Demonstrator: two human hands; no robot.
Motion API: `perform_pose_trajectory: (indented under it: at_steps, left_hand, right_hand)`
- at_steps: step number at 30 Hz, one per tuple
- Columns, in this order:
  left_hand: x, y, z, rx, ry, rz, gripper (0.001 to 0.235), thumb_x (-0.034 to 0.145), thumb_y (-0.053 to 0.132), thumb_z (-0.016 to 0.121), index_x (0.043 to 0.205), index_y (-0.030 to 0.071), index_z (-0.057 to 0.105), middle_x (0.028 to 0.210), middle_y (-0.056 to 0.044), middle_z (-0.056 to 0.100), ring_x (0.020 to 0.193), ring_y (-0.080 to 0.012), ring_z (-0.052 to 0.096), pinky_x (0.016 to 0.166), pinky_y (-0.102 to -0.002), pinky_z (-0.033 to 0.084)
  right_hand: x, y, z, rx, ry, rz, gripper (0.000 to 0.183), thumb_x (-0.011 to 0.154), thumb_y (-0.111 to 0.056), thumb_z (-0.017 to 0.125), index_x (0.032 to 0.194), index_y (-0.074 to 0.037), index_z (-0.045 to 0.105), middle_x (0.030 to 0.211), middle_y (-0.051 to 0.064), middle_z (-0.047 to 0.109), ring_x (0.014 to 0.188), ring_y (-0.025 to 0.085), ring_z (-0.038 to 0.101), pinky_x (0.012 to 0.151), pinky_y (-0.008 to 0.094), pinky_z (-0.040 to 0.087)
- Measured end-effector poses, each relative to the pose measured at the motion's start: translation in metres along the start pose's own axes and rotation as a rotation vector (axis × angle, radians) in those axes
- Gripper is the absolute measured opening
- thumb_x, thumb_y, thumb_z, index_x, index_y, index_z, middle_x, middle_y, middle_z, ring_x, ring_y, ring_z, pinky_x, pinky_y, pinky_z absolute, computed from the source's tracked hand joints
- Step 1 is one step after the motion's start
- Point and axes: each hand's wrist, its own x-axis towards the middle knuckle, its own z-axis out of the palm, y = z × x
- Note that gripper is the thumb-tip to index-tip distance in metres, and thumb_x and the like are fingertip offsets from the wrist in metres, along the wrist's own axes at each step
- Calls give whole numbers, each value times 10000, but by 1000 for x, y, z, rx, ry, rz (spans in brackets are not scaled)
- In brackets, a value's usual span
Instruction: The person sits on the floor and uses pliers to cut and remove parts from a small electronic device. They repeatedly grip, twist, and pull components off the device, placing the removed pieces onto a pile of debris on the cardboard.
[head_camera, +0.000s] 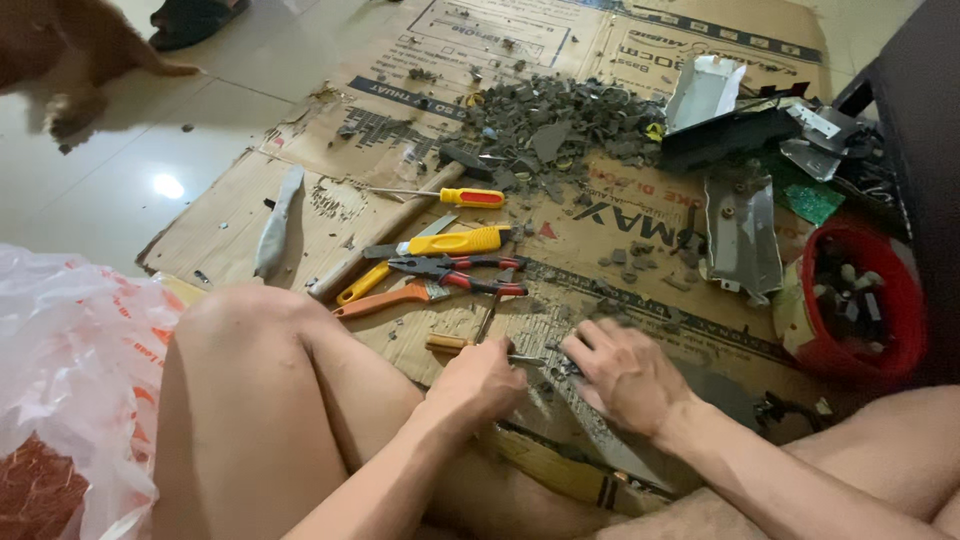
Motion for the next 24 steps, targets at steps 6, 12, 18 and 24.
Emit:
perform_pose_trajectory:
  at_steps: [6, 12, 18, 24]
  left_hand:
    - [2, -2, 0, -13, 39, 54, 348, 875, 288, 573, 1112, 97, 741, 1073, -248, 734, 1105, -425, 696, 947, -542, 548]
    - [-16, 9, -15, -52, 47, -4, 313, 888, 279, 560, 1125, 87, 628, 1124, -270, 705, 1132, -438, 676, 966, -545, 532]
    - [23, -8, 4, -7, 43, -16, 433, 874, 379, 595, 1207, 110, 662, 1145, -265, 710, 1156, -434, 671, 958, -546, 539]
    - [5, -3, 3, 12, 98, -21, 347, 821, 329, 568, 978, 132, 807, 1028, -209, 758, 1060, -400, 715, 908, -538, 564]
  right_hand:
    - [-3, -3, -20, -23, -6, 103, 350, 951, -498, 626, 1137, -208, 566, 1039, 37, 622, 1040, 221, 683, 899, 397, 599]
    - [-6, 8, 3, -154, 177, 28, 286, 903, -465, 653, 1066, -244, 570, 950, -25, 594, 933, 202, 684, 814, 388, 573]
    - [-9, 19, -7, 341, 67, 163, 263, 978, -387, 566, 1092, -152, 596, 994, 47, 628, 1014, 275, 706, 892, 434, 567]
    - [-6, 23, -24, 768, 71, 411, 297, 962, -437, 546, 994, -181, 693, 921, 115, 755, 978, 347, 722, 858, 484, 550]
